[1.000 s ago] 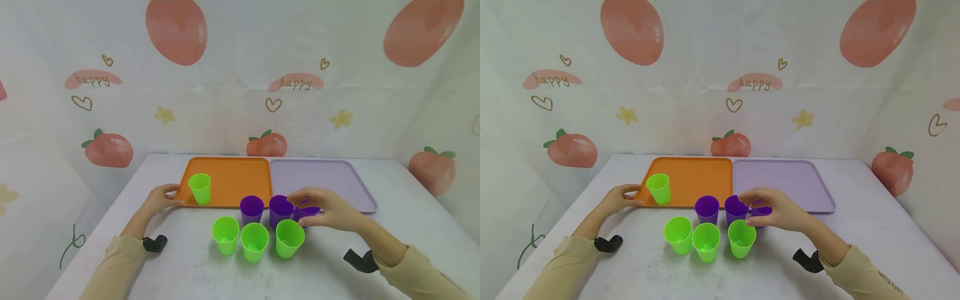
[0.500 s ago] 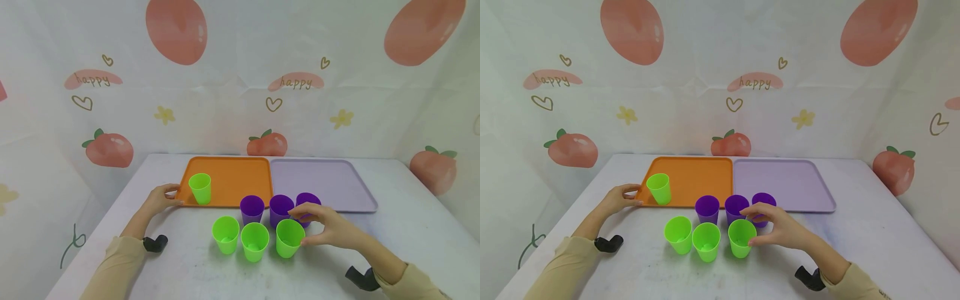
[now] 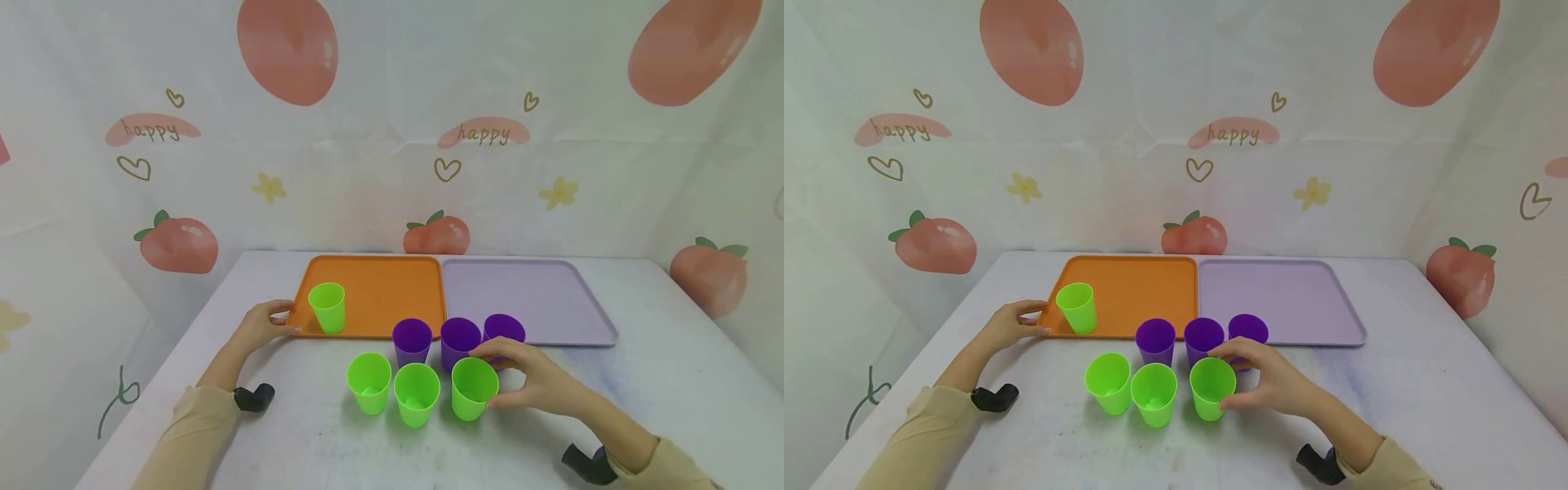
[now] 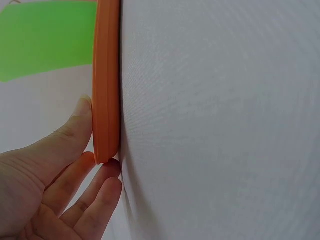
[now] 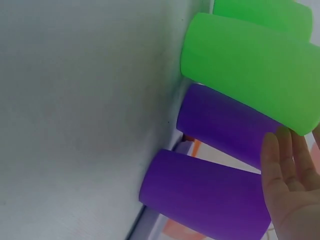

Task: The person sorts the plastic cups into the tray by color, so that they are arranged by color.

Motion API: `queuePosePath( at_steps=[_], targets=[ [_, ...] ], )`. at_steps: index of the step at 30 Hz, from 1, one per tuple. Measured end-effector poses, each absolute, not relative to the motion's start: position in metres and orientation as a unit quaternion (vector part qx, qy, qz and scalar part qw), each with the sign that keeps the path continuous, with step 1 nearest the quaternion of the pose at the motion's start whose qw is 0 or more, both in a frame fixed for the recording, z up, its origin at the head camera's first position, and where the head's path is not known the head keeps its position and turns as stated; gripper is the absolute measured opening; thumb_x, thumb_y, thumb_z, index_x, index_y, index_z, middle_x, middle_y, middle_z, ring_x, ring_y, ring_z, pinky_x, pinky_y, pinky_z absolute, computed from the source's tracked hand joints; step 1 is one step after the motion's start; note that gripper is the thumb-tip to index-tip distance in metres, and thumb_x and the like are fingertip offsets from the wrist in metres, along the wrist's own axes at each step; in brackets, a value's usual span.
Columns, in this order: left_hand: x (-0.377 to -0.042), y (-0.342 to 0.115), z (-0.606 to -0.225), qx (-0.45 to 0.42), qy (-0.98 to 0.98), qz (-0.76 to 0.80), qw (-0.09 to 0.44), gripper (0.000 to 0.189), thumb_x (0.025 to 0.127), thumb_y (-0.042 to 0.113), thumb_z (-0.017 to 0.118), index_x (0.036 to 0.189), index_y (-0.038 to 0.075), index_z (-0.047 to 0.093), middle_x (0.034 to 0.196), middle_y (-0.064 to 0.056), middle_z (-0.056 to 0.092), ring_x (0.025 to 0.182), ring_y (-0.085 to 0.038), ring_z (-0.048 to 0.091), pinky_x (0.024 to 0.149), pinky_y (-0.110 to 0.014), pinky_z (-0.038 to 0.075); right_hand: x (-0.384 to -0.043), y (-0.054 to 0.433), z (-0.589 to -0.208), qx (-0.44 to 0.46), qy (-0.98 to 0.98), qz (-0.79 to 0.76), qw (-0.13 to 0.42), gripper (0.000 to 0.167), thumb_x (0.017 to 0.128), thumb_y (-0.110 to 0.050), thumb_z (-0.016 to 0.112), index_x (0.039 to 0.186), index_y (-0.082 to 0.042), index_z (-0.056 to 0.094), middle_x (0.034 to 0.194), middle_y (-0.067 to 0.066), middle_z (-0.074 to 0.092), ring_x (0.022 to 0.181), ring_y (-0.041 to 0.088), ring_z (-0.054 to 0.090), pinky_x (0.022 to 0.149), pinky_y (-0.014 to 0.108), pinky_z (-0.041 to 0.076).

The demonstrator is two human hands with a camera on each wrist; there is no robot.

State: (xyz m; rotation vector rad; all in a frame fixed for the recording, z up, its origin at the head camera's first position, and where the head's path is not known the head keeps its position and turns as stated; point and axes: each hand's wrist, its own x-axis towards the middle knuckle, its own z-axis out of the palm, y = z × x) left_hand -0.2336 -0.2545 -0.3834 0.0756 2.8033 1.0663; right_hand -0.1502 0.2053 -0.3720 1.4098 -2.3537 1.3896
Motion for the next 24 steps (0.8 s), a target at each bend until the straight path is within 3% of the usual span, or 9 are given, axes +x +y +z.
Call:
queuePosePath(
  at_steps=[24],
  targets=[
    [-0.2336,-0.2542,-0.3830,0.012,0.934,0.347,0.084,0.067,0.080,0.022,0.074,0.135,-0.001,0.044,0.139,-0.025,0.044,0.117,-0.041,0.054,0.095,-0.045,0.050,-0.1472,0.2008,-0.3725,0.419,-0.801,0.425,0.045,0.053,0.069,-0.017,0.082,0.115,-0.002,0.060,0.107,0.008,0.064,0.094,0.005,0.061,0.076,0.020,0.056]
  ],
)
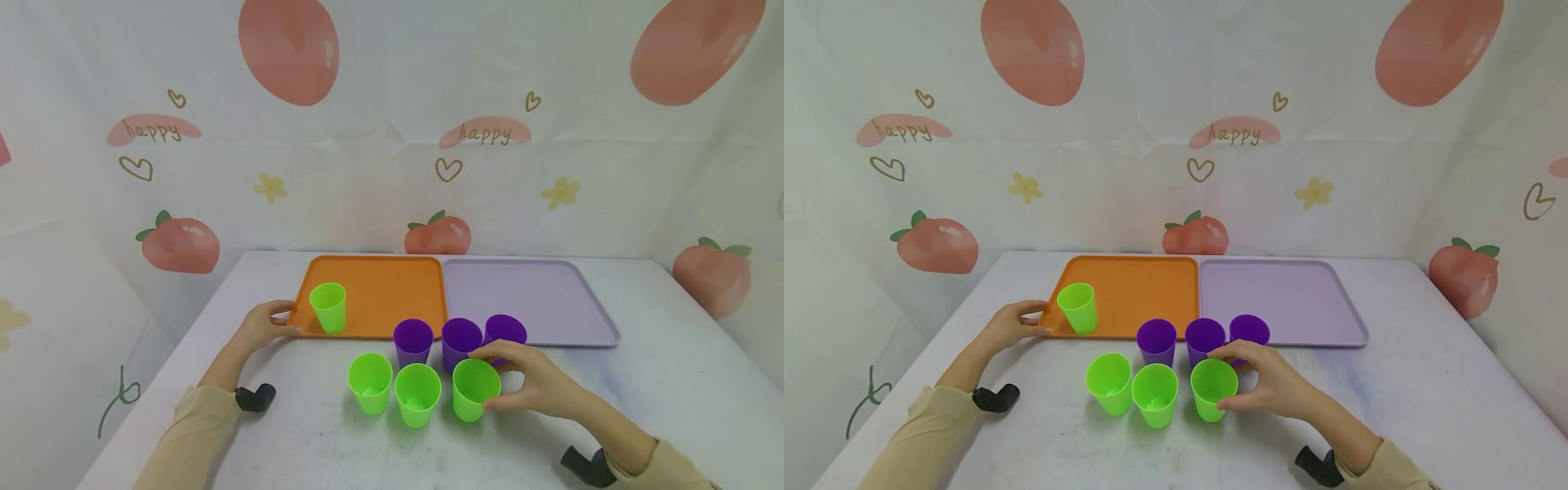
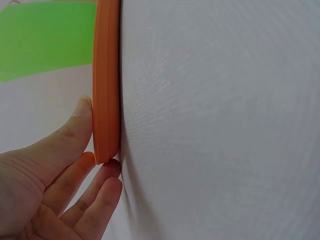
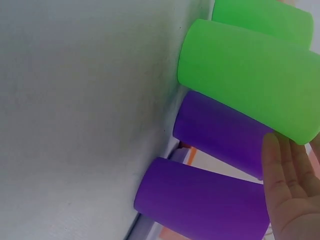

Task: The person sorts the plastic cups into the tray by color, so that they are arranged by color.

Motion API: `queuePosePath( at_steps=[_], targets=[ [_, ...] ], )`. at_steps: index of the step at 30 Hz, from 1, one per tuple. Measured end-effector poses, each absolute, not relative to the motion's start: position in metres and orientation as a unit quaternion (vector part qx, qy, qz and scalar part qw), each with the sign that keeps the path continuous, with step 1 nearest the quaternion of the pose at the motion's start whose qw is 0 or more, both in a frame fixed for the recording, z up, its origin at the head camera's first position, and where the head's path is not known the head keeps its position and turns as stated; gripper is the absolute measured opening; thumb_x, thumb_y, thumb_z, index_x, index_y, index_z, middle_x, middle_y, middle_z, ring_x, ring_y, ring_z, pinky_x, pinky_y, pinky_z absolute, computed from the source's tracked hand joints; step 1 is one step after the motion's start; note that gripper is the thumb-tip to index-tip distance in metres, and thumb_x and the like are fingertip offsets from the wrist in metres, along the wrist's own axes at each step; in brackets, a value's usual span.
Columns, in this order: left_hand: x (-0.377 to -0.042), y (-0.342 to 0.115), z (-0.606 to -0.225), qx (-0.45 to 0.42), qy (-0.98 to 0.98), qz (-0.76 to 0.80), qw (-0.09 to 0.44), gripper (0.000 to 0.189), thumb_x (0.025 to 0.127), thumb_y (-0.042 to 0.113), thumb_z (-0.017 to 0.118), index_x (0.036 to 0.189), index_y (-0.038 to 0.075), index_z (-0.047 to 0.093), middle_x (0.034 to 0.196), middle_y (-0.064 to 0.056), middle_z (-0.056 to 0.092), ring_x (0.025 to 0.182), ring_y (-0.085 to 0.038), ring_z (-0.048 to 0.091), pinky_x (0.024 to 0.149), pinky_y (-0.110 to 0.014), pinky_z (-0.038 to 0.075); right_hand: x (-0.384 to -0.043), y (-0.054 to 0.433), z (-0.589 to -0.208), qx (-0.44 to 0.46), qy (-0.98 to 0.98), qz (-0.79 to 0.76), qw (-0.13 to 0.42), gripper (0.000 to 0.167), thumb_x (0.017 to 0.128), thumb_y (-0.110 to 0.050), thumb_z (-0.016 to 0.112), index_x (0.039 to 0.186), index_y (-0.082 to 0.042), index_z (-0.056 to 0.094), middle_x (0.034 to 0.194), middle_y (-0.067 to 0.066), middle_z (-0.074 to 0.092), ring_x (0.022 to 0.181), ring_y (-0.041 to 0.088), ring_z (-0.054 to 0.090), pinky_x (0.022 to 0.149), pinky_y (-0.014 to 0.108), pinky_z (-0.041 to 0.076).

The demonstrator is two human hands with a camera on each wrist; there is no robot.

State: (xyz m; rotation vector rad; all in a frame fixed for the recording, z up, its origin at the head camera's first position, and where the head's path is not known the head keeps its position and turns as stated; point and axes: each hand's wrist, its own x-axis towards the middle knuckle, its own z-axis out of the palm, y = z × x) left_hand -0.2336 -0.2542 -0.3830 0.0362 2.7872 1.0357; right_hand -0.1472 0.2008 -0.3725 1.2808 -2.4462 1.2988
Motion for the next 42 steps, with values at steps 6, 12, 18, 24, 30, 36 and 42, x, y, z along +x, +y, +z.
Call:
queuePosePath(
  at_steps=[6,12,18,24,30,36,42],
  targets=[
    [-0.233,-0.254,-0.384,0.016,0.933,0.349,0.081,0.066,0.080,0.021,0.074,0.135,-0.002,0.045,0.138,-0.025,0.045,0.117,-0.041,0.054,0.096,-0.046,0.050,-0.146,0.201,-0.369,0.427,-0.799,0.421,0.054,0.054,0.068,-0.017,0.083,0.115,-0.002,0.060,0.106,0.009,0.066,0.094,0.005,0.061,0.075,0.020,0.057],
    [-0.233,-0.254,-0.384,0.019,0.933,0.349,0.080,0.066,0.080,0.020,0.074,0.135,-0.002,0.045,0.138,-0.025,0.045,0.117,-0.042,0.054,0.095,-0.046,0.050,-0.145,0.204,-0.359,0.418,-0.807,0.414,0.055,0.055,0.068,-0.020,0.083,0.115,-0.005,0.061,0.107,0.006,0.065,0.095,0.003,0.060,0.076,0.020,0.056],
    [-0.233,-0.254,-0.384,0.022,0.933,0.351,0.078,0.066,0.080,0.020,0.074,0.134,-0.003,0.045,0.138,-0.025,0.045,0.118,-0.042,0.054,0.095,-0.046,0.050,-0.145,0.205,-0.349,0.427,-0.805,0.408,0.061,0.057,0.067,-0.018,0.084,0.117,-0.006,0.060,0.108,0.005,0.063,0.096,0.004,0.059,0.077,0.019,0.056],
    [-0.233,-0.255,-0.384,0.021,0.933,0.350,0.078,0.066,0.080,0.020,0.074,0.134,-0.003,0.045,0.138,-0.025,0.045,0.117,-0.042,0.054,0.095,-0.046,0.050,-0.144,0.206,-0.341,0.434,-0.798,0.411,0.078,0.058,0.065,-0.012,0.085,0.116,-0.004,0.060,0.107,0.004,0.062,0.097,0.002,0.057,0.080,0.015,0.054],
    [-0.232,-0.254,-0.383,0.015,0.932,0.352,0.082,0.067,0.080,0.021,0.073,0.135,-0.002,0.044,0.139,-0.025,0.044,0.118,-0.042,0.053,0.096,-0.046,0.049,-0.143,0.207,-0.329,0.421,-0.802,0.417,0.070,0.060,0.065,-0.009,0.084,0.119,-0.004,0.058,0.108,0.004,0.059,0.099,0.000,0.056,0.086,0.011,0.050],
    [-0.233,-0.254,-0.384,0.012,0.931,0.355,0.084,0.067,0.080,0.022,0.073,0.136,-0.001,0.044,0.140,-0.025,0.043,0.119,-0.041,0.053,0.096,-0.046,0.049,-0.145,0.208,-0.319,0.435,-0.793,0.422,0.060,0.068,0.065,-0.006,0.083,0.127,-0.007,0.054,0.110,0.002,0.056,0.102,0.002,0.054,0.086,0.015,0.053],
    [-0.234,-0.255,-0.384,0.015,0.931,0.356,0.081,0.067,0.080,0.022,0.073,0.136,-0.001,0.044,0.140,-0.024,0.043,0.119,-0.041,0.053,0.095,-0.045,0.050,-0.147,0.208,-0.311,0.419,-0.808,0.412,0.047,0.064,0.066,-0.007,0.083,0.124,-0.003,0.056,0.108,-0.003,0.054,0.098,0.002,0.053,0.082,0.018,0.055]
  ],
)
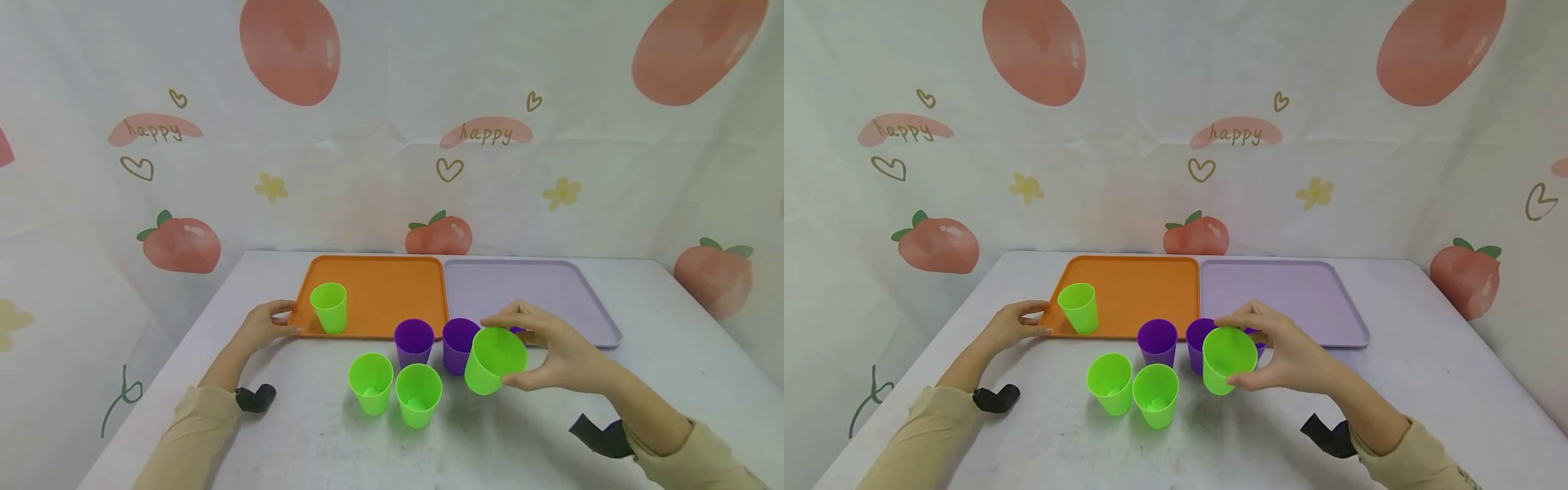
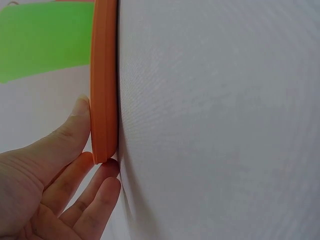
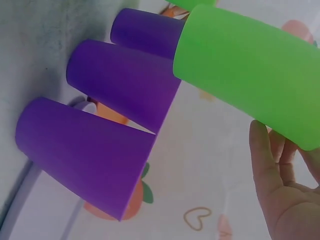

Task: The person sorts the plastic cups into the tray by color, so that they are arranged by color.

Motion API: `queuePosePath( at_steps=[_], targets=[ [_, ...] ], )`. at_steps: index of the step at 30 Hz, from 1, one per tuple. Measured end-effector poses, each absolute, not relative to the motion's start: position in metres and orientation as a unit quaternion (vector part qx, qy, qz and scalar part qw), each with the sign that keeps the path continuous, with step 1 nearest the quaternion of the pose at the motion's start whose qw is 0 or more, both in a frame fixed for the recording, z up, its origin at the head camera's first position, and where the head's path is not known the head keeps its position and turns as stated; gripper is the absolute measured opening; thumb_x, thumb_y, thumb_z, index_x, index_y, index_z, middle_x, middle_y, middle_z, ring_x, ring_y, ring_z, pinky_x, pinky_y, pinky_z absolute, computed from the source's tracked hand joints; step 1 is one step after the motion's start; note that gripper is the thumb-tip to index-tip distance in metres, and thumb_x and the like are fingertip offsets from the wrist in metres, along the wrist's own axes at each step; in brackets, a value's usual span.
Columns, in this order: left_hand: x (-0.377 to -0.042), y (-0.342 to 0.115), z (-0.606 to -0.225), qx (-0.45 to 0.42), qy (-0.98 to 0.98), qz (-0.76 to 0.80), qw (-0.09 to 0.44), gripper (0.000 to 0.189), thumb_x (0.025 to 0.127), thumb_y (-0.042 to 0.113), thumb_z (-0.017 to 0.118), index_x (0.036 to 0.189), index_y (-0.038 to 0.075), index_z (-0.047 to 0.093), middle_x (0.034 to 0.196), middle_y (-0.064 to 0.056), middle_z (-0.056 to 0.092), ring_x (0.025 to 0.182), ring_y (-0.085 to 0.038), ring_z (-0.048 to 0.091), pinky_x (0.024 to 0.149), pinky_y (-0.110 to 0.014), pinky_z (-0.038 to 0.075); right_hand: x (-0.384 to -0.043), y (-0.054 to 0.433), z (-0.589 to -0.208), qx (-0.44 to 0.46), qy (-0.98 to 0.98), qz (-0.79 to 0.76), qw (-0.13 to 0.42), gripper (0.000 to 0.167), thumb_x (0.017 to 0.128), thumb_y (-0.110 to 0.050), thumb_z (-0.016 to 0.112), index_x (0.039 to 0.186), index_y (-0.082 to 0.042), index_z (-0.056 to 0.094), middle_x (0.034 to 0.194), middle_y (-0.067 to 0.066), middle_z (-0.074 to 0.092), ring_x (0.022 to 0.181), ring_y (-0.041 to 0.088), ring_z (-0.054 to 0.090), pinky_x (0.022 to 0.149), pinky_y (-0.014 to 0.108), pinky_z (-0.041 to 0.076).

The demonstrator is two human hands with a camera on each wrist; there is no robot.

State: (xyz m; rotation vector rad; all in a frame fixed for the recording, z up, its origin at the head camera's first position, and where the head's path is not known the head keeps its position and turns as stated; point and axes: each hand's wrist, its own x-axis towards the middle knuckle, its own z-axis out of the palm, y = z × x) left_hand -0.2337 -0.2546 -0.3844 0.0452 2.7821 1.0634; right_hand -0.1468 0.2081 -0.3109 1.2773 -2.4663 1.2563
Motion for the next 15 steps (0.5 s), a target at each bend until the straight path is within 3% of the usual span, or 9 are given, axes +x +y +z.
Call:
queuePosePath(
  at_steps=[6,15],
  targets=[
    [-0.234,-0.256,-0.386,0.022,0.930,0.359,0.078,0.067,0.080,0.022,0.074,0.135,-0.002,0.044,0.139,-0.025,0.044,0.118,-0.041,0.053,0.096,-0.045,0.050,-0.146,0.207,-0.305,0.404,-0.823,0.398,0.036,0.060,0.066,-0.010,0.083,0.120,-0.005,0.057,0.108,-0.009,0.052,0.097,0.002,0.052,0.082,0.020,0.056],
    [-0.234,-0.256,-0.386,0.022,0.929,0.362,0.077,0.067,0.079,0.021,0.074,0.135,-0.002,0.045,0.139,-0.025,0.045,0.118,-0.041,0.054,0.095,-0.044,0.050,-0.151,0.205,-0.293,0.446,-0.814,0.364,0.079,0.062,0.064,-0.012,0.085,0.119,-0.010,0.057,0.106,-0.001,0.060,0.094,0.001,0.053,0.083,0.014,0.052]
  ],
)
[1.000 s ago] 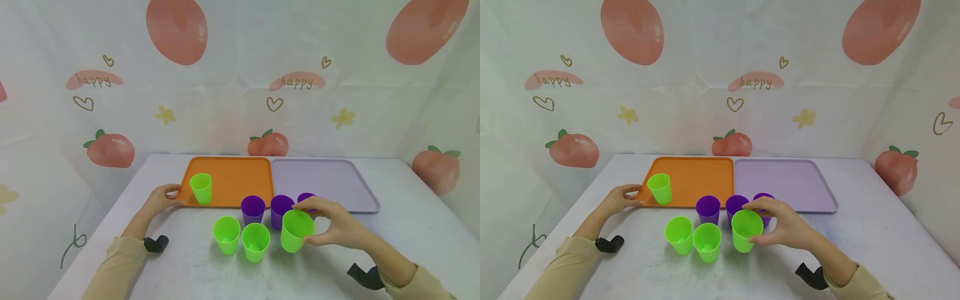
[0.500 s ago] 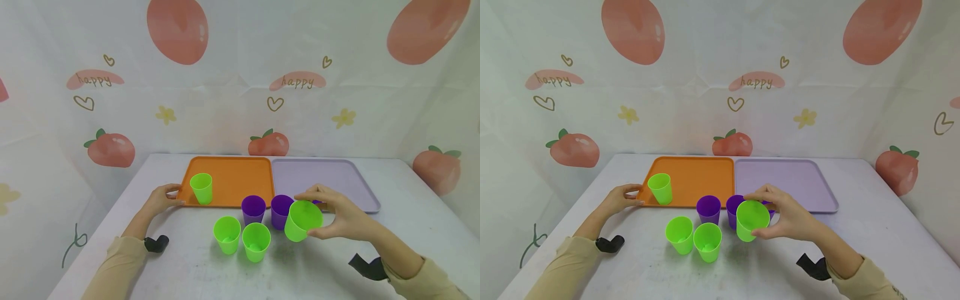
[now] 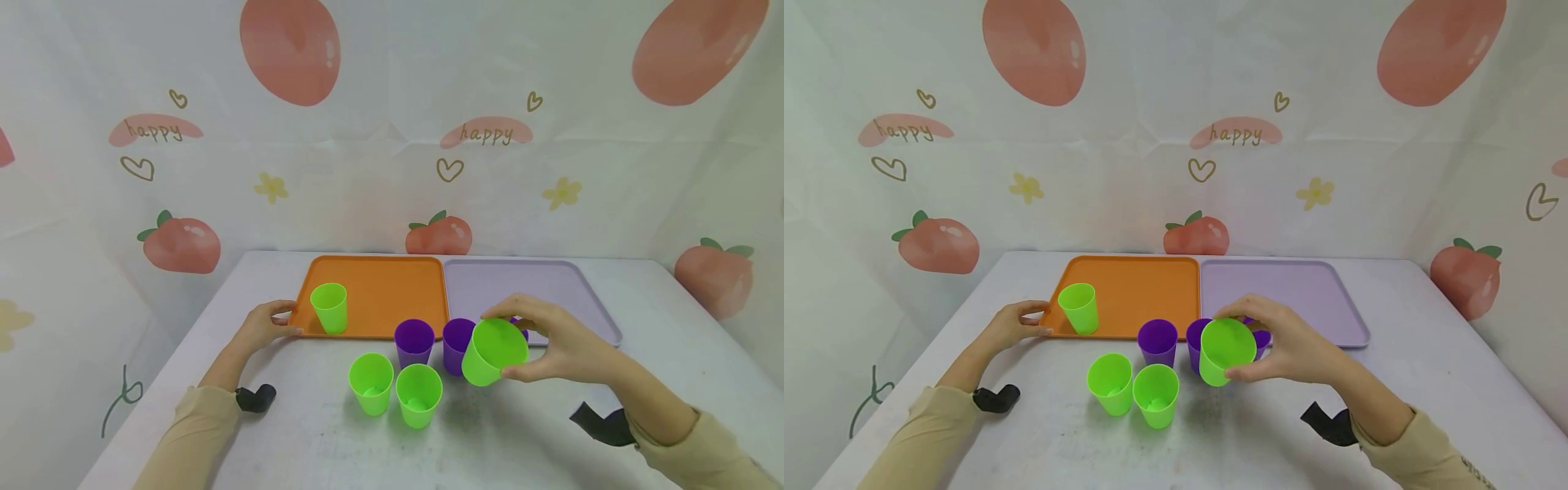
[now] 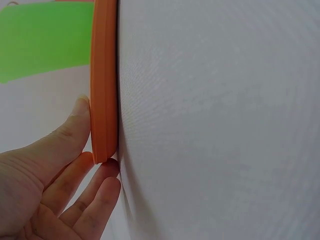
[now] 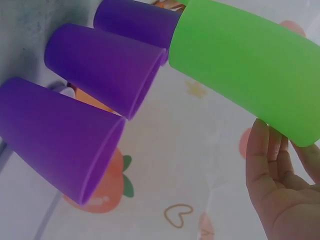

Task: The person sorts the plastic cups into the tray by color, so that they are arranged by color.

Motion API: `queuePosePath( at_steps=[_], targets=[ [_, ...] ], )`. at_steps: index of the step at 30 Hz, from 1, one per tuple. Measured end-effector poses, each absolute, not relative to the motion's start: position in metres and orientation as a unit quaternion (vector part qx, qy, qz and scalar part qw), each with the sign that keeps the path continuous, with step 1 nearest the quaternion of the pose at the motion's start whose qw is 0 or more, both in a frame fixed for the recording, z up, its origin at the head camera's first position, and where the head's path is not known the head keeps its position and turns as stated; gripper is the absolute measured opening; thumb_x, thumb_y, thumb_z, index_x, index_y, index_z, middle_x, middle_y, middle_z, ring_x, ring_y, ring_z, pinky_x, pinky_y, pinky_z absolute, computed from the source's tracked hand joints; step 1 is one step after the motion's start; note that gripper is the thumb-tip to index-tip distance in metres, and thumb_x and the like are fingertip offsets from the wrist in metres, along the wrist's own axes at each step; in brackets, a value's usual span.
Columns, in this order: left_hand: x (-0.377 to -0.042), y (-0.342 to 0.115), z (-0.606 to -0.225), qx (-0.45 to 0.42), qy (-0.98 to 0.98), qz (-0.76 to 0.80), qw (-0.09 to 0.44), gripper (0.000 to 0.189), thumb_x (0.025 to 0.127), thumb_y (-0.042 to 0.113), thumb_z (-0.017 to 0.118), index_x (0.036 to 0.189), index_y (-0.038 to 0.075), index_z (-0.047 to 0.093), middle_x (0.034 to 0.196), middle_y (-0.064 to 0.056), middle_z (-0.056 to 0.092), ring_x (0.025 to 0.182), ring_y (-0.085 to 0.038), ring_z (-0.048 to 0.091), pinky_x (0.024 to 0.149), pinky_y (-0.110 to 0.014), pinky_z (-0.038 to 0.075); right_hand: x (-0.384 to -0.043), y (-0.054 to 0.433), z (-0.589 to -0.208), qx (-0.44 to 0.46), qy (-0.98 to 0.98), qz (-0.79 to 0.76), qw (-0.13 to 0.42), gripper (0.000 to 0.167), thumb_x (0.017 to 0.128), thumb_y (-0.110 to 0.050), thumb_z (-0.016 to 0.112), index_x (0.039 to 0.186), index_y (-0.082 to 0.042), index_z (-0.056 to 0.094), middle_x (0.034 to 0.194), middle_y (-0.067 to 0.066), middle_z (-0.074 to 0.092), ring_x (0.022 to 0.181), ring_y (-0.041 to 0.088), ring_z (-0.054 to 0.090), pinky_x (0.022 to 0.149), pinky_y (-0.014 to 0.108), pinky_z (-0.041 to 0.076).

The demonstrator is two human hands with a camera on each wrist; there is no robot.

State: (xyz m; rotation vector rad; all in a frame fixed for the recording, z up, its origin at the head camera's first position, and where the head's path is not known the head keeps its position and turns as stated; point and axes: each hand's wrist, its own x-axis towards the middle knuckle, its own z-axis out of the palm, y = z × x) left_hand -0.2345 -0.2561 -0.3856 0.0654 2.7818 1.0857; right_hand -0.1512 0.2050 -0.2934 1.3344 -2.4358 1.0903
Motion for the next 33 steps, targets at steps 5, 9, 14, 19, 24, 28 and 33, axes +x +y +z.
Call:
queuePosePath(
  at_steps=[5,9,14,19,24,28,33],
  targets=[
    [-0.234,-0.256,-0.385,0.022,0.929,0.361,0.077,0.067,0.079,0.021,0.074,0.135,-0.002,0.044,0.139,-0.025,0.045,0.118,-0.041,0.054,0.095,-0.045,0.050,-0.156,0.203,-0.286,0.455,-0.810,0.362,0.084,0.062,0.063,-0.012,0.085,0.118,-0.008,0.057,0.107,0.000,0.061,0.096,0.001,0.053,0.083,0.014,0.052],
    [-0.234,-0.256,-0.385,0.023,0.930,0.358,0.079,0.067,0.079,0.021,0.074,0.135,-0.002,0.045,0.139,-0.025,0.044,0.118,-0.041,0.054,0.095,-0.045,0.050,-0.161,0.202,-0.283,0.451,-0.812,0.359,0.090,0.062,0.062,-0.010,0.085,0.117,-0.005,0.058,0.108,0.001,0.063,0.097,0.000,0.054,0.083,0.014,0.052],
    [-0.234,-0.256,-0.385,0.023,0.930,0.357,0.078,0.067,0.079,0.021,0.074,0.134,-0.002,0.045,0.139,-0.025,0.044,0.118,-0.041,0.054,0.095,-0.045,0.050,-0.168,0.201,-0.278,0.430,-0.827,0.349,0.094,0.062,0.062,-0.009,0.085,0.119,-0.006,0.058,0.110,0.001,0.063,0.097,-0.001,0.053,0.084,0.015,0.053],
    [-0.233,-0.256,-0.385,0.024,0.931,0.357,0.075,0.066,0.079,0.020,0.075,0.134,-0.002,0.045,0.138,-0.026,0.044,0.118,-0.042,0.054,0.094,-0.045,0.051,-0.175,0.199,-0.274,0.409,-0.842,0.341,0.090,0.060,0.065,-0.011,0.084,0.120,-0.006,0.059,0.112,0.001,0.062,0.099,-0.002,0.052,0.085,0.016,0.052],
    [-0.234,-0.256,-0.386,0.023,0.931,0.356,0.074,0.066,0.078,0.019,0.075,0.134,-0.002,0.046,0.139,-0.026,0.044,0.117,-0.042,0.054,0.094,-0.046,0.051,-0.182,0.197,-0.271,0.395,-0.850,0.339,0.083,0.060,0.066,-0.011,0.083,0.120,-0.008,0.059,0.111,-0.001,0.060,0.098,0.000,0.051,0.086,0.017,0.053],
    [-0.234,-0.256,-0.385,0.023,0.932,0.353,0.075,0.066,0.078,0.020,0.075,0.134,-0.002,0.046,0.138,-0.025,0.044,0.117,-0.042,0.054,0.094,-0.046,0.051,-0.188,0.195,-0.269,0.392,-0.849,0.346,0.077,0.059,0.066,-0.011,0.083,0.121,-0.009,0.059,0.109,-0.002,0.058,0.098,-0.001,0.051,0.087,0.015,0.052],
    [-0.235,-0.256,-0.385,0.017,0.934,0.348,0.079,0.067,0.078,0.021,0.075,0.134,-0.001,0.046,0.139,-0.025,0.044,0.117,-0.041,0.054,0.094,-0.046,0.051,-0.195,0.190,-0.266,0.387,-0.849,0.355,0.064,0.056,0.069,-0.012,0.081,0.121,-0.009,0.059,0.111,0.001,0.059,0.099,-0.001,0.051,0.089,0.014,0.050]
  ],
)
